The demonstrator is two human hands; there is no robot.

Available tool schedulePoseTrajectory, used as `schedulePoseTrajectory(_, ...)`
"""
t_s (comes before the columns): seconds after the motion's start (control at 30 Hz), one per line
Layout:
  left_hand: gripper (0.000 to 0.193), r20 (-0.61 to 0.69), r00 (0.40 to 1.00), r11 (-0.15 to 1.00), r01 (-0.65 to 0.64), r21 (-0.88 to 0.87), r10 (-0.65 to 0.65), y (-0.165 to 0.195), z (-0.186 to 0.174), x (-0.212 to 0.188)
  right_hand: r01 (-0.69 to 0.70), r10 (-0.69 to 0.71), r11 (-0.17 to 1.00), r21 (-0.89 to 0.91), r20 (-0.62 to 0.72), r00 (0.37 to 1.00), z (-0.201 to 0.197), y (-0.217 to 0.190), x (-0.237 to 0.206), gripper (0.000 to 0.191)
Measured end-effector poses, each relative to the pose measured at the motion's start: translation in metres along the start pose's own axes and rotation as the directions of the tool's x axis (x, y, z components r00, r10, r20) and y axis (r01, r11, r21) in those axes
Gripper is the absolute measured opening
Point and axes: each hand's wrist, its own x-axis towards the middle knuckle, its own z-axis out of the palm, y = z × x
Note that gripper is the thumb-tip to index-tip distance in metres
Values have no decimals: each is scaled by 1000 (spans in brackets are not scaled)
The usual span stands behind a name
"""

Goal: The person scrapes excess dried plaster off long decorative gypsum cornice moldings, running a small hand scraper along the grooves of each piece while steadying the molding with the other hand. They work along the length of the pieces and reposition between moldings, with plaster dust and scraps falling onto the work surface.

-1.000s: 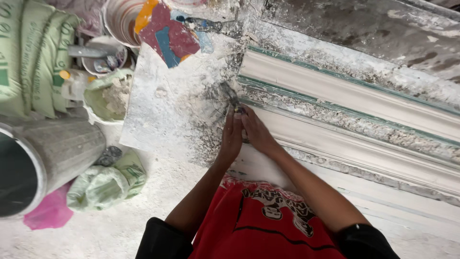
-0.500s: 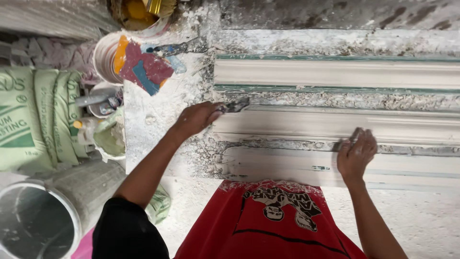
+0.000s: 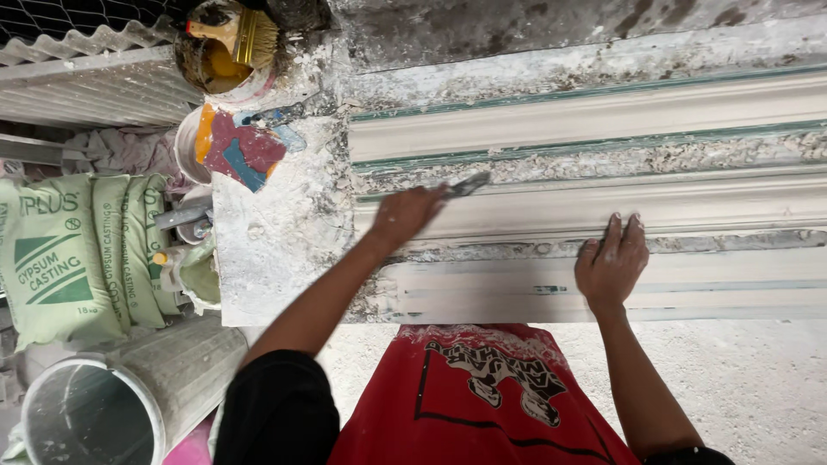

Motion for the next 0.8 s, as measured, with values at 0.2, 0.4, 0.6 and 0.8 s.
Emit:
schedulePoseTrajectory(0.2,42,82,992,963,75,258,-100,-95,-74,-78,23,-23,1000,14,-18,1000,5,6,-6,57)
schedulePoseTrajectory(0.4,40,117,986,962,83,262,-117,-38,-36,-33,8,-8,1000,-1,-19,1000,5,10,-1,57)
schedulePoseTrajectory(0.6,39,-18,995,983,-96,158,100,-32,-31,-27,-7,7,1000,-19,-26,1000,5,13,-3,57)
schedulePoseTrajectory(0.8,60,113,932,832,-359,422,345,-89,-107,-92,-27,25,999,-41,-32,999,11,14,-6,57)
